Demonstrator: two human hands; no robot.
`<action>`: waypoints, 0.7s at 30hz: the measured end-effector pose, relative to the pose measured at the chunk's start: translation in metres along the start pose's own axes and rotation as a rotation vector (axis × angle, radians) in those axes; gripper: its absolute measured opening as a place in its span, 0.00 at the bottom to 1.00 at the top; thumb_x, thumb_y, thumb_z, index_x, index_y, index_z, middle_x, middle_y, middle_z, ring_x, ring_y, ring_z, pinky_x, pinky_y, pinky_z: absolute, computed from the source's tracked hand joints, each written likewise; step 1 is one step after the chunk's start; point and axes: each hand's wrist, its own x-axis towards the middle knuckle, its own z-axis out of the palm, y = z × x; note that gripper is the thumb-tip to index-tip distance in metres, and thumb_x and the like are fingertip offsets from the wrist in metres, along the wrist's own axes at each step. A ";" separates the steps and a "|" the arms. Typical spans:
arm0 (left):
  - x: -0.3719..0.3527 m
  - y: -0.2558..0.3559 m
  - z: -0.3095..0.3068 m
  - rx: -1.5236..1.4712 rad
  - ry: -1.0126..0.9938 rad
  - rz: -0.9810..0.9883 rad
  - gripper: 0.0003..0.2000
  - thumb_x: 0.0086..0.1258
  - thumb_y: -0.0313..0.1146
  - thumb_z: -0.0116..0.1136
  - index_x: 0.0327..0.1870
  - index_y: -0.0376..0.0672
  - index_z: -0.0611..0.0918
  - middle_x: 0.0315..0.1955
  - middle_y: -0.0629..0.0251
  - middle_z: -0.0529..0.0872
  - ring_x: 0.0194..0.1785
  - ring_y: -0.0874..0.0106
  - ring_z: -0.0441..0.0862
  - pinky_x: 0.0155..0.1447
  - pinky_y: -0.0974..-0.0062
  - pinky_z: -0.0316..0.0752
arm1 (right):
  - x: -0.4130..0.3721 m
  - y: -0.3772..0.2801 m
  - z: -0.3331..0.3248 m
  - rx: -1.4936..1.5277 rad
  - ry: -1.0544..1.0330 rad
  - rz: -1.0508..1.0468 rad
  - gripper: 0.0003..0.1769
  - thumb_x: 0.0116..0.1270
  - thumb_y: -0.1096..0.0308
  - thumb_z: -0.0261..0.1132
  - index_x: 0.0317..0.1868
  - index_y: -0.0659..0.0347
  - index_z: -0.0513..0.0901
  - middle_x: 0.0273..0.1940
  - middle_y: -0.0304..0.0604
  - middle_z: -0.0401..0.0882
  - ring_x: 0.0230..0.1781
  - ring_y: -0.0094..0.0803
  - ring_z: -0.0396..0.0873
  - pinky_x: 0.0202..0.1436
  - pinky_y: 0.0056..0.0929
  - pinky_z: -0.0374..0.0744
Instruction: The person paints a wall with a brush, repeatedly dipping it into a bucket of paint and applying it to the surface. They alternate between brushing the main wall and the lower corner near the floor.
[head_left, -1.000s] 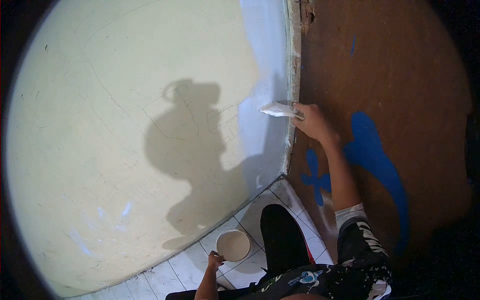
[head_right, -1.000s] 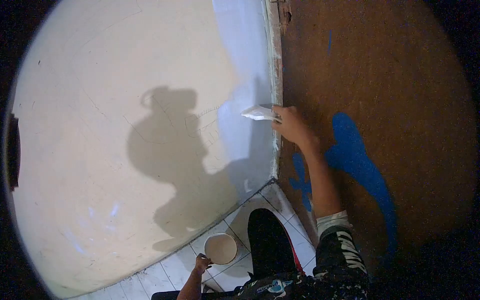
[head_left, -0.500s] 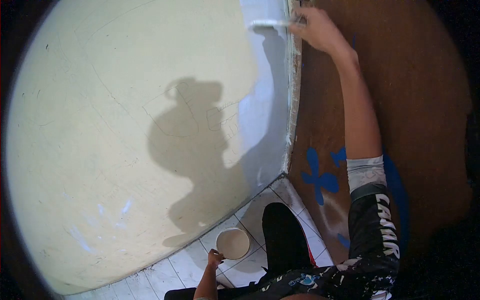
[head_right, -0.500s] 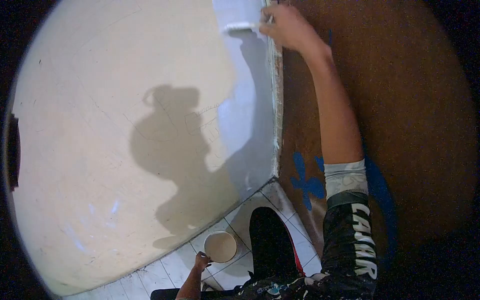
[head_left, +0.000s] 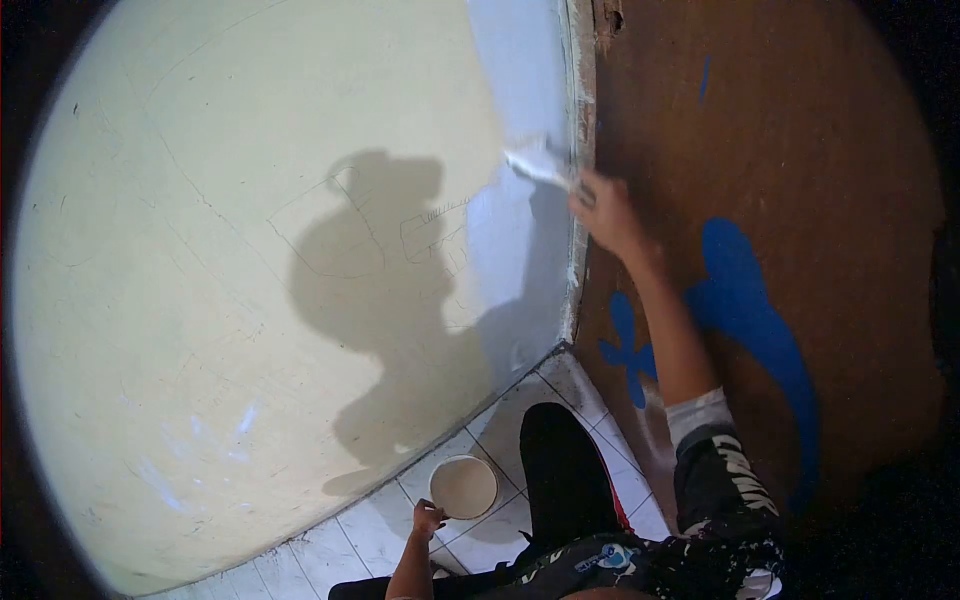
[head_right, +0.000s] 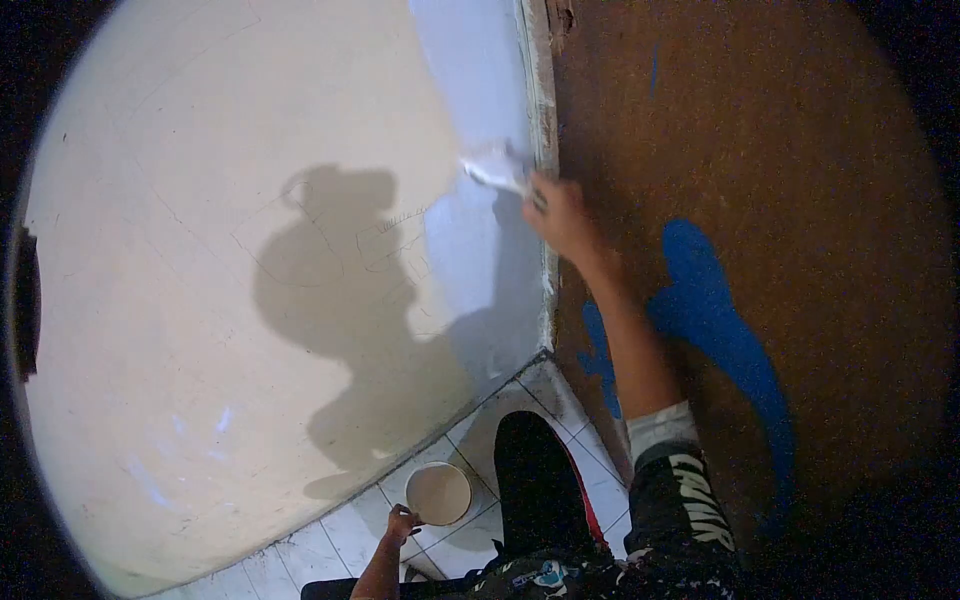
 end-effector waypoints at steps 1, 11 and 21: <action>-0.002 0.003 0.002 0.019 0.017 -0.004 0.14 0.65 0.24 0.61 0.44 0.43 0.67 0.37 0.48 0.84 0.40 0.53 0.86 0.41 0.50 0.80 | -0.016 0.010 0.005 -0.005 -0.114 0.068 0.21 0.62 0.67 0.66 0.54 0.66 0.79 0.39 0.60 0.84 0.40 0.49 0.85 0.42 0.42 0.82; 0.006 0.002 -0.002 0.032 -0.007 -0.012 0.13 0.63 0.25 0.60 0.43 0.44 0.68 0.35 0.51 0.84 0.37 0.57 0.87 0.37 0.57 0.81 | 0.002 -0.032 -0.015 -0.098 -0.215 -0.022 0.19 0.57 0.72 0.68 0.50 0.66 0.81 0.36 0.62 0.82 0.38 0.47 0.85 0.41 0.39 0.80; 0.014 -0.009 -0.004 0.017 -0.033 0.026 0.14 0.64 0.24 0.59 0.45 0.43 0.67 0.36 0.50 0.84 0.38 0.55 0.87 0.39 0.53 0.81 | 0.127 -0.122 -0.107 -0.315 0.181 -0.342 0.22 0.61 0.65 0.69 0.54 0.64 0.80 0.39 0.60 0.83 0.40 0.54 0.84 0.45 0.43 0.81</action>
